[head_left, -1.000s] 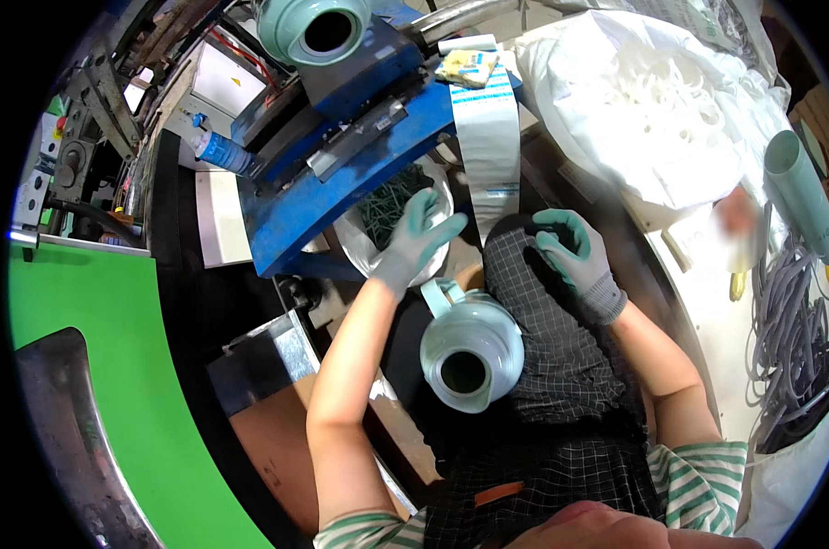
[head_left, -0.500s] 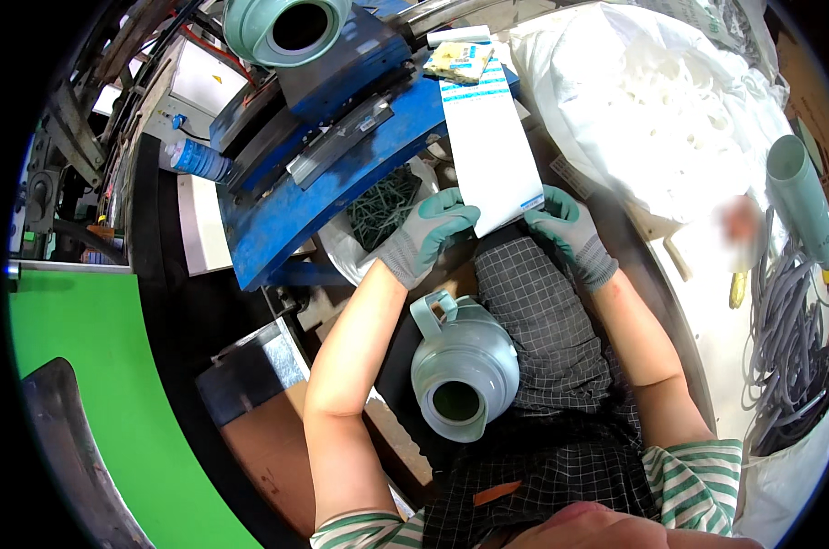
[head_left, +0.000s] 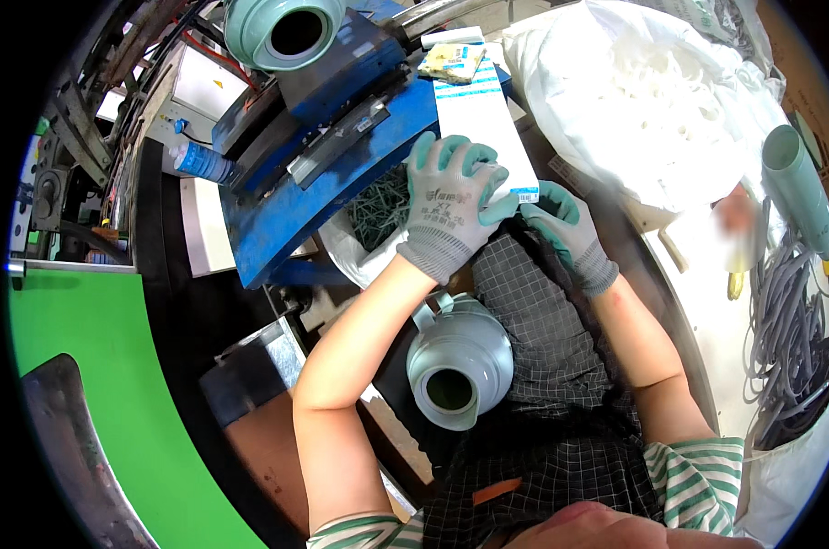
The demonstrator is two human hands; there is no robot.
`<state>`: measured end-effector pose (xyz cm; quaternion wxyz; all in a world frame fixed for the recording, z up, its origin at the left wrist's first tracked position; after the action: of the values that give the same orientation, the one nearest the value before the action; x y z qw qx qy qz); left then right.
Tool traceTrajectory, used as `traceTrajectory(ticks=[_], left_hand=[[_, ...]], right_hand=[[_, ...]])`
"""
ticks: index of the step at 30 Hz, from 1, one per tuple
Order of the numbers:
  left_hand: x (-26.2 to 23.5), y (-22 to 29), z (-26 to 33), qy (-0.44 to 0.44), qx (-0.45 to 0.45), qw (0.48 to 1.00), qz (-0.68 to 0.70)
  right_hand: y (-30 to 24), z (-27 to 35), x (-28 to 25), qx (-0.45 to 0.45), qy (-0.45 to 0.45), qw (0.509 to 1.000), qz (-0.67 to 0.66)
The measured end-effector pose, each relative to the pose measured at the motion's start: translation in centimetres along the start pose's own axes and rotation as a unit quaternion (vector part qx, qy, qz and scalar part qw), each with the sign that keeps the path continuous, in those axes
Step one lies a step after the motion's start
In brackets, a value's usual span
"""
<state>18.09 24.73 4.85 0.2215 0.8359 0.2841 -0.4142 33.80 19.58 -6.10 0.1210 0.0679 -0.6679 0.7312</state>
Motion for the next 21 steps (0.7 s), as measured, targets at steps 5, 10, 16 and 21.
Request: traceTrajectory(ticks=[5,10,16,21], left_hand=[[0.1,1.4,0.0,0.015,0.025,0.998,0.047],[-2.5,1.1,2.0,-0.003,-0.013,0.986,0.165],[-6.9,-3.1,17.3,0.222,-0.439,0.805,0.331],[-5.8,1.9,23.1,0.173,-0.305,0.917,0.188]], right_hand=[[-0.4,0.8,0.1,-0.001,-0.010,1.000,-0.029],[-1.0,1.9,1.6,-0.005,-0.063,0.998,-0.005],[-0.8,7.4,-4.2,-0.021,0.059,0.996,-0.067],[0.2,17.9,-4.2,0.349,-0.197,0.916,-0.007]])
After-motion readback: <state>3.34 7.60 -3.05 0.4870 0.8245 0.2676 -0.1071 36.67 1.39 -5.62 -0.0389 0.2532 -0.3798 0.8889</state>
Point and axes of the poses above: each hand's wrist, its own z-axis away from the middle knuckle, its own x-axis out of the palm, y = z × x, the point moved 7 cm from there along -z, towards the middle knuckle, and after that the axes turned 3 degrees about y, right-handed, at the moved point
